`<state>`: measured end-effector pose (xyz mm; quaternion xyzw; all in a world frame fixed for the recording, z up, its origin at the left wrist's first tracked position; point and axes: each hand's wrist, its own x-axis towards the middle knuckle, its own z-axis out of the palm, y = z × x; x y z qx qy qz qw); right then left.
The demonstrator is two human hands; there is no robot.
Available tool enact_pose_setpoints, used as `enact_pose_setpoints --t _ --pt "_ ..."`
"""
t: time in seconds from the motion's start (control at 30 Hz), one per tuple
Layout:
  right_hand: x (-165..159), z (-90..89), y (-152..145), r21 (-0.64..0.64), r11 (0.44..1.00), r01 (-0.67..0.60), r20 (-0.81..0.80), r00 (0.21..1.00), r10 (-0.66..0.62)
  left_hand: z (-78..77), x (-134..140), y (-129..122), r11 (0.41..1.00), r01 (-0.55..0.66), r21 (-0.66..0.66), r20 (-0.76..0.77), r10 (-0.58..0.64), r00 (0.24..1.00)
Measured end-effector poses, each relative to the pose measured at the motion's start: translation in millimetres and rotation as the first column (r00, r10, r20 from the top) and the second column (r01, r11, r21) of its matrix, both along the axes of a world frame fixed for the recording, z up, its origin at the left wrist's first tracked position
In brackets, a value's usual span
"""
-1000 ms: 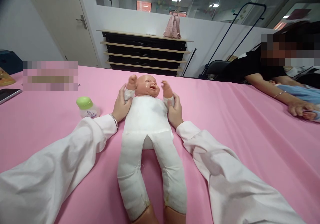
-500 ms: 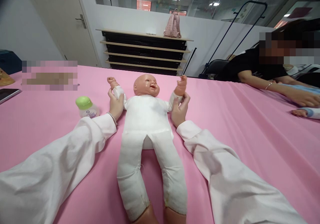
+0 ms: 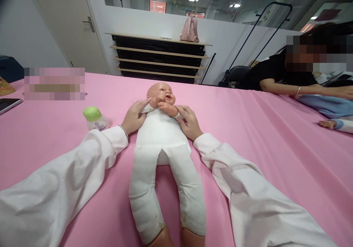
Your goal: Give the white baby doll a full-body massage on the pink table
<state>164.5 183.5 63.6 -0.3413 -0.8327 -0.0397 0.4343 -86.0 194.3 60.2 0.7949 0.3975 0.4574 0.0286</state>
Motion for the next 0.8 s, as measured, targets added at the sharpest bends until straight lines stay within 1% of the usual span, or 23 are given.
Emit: enact_pose_setpoints --t 0.17,0.3,0.47,0.53,0.57,0.6,0.63,0.67,0.7,0.73,0.8 --pt "-1 -0.7 0 0.018 1.000 0.002 0.014 1.000 -0.003 0.6 -1 1 1.000 -0.019 -0.004 -0.053 0.018 0.998" --pt "-1 -1.7 2 -0.007 1.000 0.012 -0.007 1.000 -0.012 1.2 0 -1 0.999 -0.032 -0.017 -0.045 0.031 0.999" --pt "-3 -2.7 1 -0.108 0.992 0.059 -0.083 0.994 -0.068 -0.9 2 0 0.992 -0.053 -0.113 0.070 0.061 0.996" --pt "-4 -5.1 2 -0.148 0.987 0.058 -0.159 0.984 -0.082 -2.7 2 2 0.981 -0.068 -0.181 0.137 0.093 0.986" --pt "-4 -7.1 4 -0.174 0.983 0.051 -0.230 0.969 -0.091 -3.6 2 3 0.972 -0.078 -0.222 0.167 0.116 0.979" --pt "-3 -9.7 7 -0.202 0.978 0.044 -0.324 0.940 -0.109 -4.4 1 4 0.960 -0.089 -0.264 0.191 0.142 0.971" --pt "-2 -12.8 11 -0.238 0.970 0.040 -0.433 0.890 -0.143 -5.0 1 5 0.947 -0.101 -0.304 0.208 0.169 0.963" --pt "1 -16.5 17 -0.283 0.958 0.046 -0.545 0.814 -0.200 -5.3 1 6 0.934 -0.114 -0.339 0.220 0.196 0.956" --pt "5 -20.4 24 -0.338 0.939 0.059 -0.643 0.714 -0.277 -5.3 1 6 0.920 -0.127 -0.371 0.227 0.222 0.948" --pt "11 -24.6 32 -0.403 0.912 0.072 -0.715 0.597 -0.363 -5.1 1 6 0.907 -0.137 -0.399 0.232 0.245 0.941" --pt "22 -33.1 48 -0.517 0.853 0.071 -0.787 0.353 -0.506 -4.2 1 6 0.886 -0.148 -0.439 0.241 0.275 0.931"
